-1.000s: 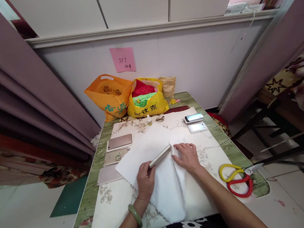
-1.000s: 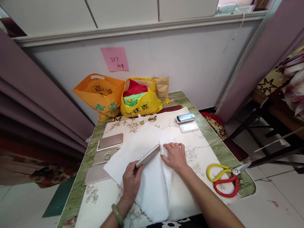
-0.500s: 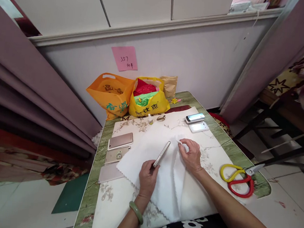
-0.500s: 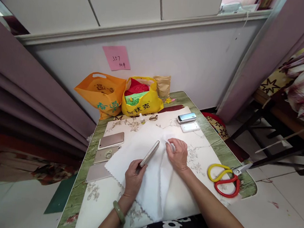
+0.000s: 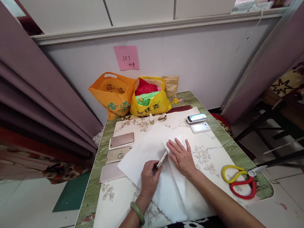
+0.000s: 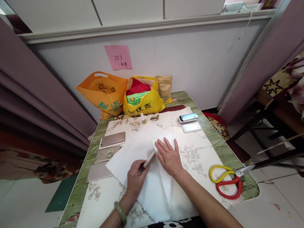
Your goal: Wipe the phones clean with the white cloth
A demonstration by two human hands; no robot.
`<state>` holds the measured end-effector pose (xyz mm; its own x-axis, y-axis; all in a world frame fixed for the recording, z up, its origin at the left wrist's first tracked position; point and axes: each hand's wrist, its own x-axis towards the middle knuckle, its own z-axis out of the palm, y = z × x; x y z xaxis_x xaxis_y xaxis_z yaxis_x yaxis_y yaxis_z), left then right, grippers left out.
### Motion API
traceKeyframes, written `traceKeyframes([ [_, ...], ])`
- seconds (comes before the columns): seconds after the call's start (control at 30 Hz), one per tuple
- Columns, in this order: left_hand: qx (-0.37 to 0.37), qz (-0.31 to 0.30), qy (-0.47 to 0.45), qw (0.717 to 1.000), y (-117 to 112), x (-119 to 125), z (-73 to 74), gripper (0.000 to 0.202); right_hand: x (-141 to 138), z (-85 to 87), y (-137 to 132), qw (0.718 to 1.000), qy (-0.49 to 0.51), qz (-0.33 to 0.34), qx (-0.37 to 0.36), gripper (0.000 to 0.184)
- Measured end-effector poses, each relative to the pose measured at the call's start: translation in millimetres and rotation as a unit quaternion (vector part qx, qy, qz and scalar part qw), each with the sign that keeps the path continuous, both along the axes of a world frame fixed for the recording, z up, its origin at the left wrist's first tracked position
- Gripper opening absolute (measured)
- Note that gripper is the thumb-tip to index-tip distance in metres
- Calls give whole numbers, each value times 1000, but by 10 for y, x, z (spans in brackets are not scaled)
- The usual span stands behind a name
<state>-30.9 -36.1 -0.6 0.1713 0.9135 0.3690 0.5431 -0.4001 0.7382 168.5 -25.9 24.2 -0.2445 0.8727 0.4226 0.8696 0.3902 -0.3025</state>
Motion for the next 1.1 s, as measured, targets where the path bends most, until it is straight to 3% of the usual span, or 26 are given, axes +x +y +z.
traceKeyframes([
  [0.03, 2, -1, 2, 1000, 2, 3, 5, 13, 1, 8, -8, 1000, -5, 10, -3, 58],
  [0.17, 7, 6, 8, 1000, 8, 6, 3, 14, -54, 15, -30, 985, -35, 167, -16, 65],
  [0.2, 7, 8, 9, 1000, 8, 7, 3, 14, -61, 2, -6, 987, -25, 156, -21, 63],
  [0.33, 4, 22, 15, 1000, 8, 9, 8, 13, -43, -133, 197, 995, 80, 4, -66, 57],
  [0.43, -3, 33, 15, 999, 9, 9, 4, 14, -26, -281, 296, 985, 143, -22, -98, 60],
  [0.57, -11, 32, 13, 999, 11, 6, -14, 15, 2, -432, 267, 986, 130, -28, -99, 69],
  [0.67, -6, 34, 15, 999, 11, 7, -18, 15, 33, -441, 265, 986, 139, -55, -81, 63],
  [0.8, -3, 31, 18, 999, 12, 5, -21, 16, -6, -305, 266, 975, 193, -102, -44, 57],
  [0.87, -3, 31, 18, 999, 15, -2, -33, 17, -73, -218, 193, 983, 174, -58, -8, 58],
  [1.0, 7, 27, 1, 1000, 21, -15, -65, 19, -168, -124, -2, 985, 33, 165, 27, 59],
  [1.03, 10, 25, -1, 1000, 20, -15, -67, 21, -161, -120, -19, 981, 4, 191, 24, 59],
  [1.1, 8, 21, 3, 1000, 19, -12, -60, 21, -112, -128, 4, 988, -16, 154, 17, 62],
])
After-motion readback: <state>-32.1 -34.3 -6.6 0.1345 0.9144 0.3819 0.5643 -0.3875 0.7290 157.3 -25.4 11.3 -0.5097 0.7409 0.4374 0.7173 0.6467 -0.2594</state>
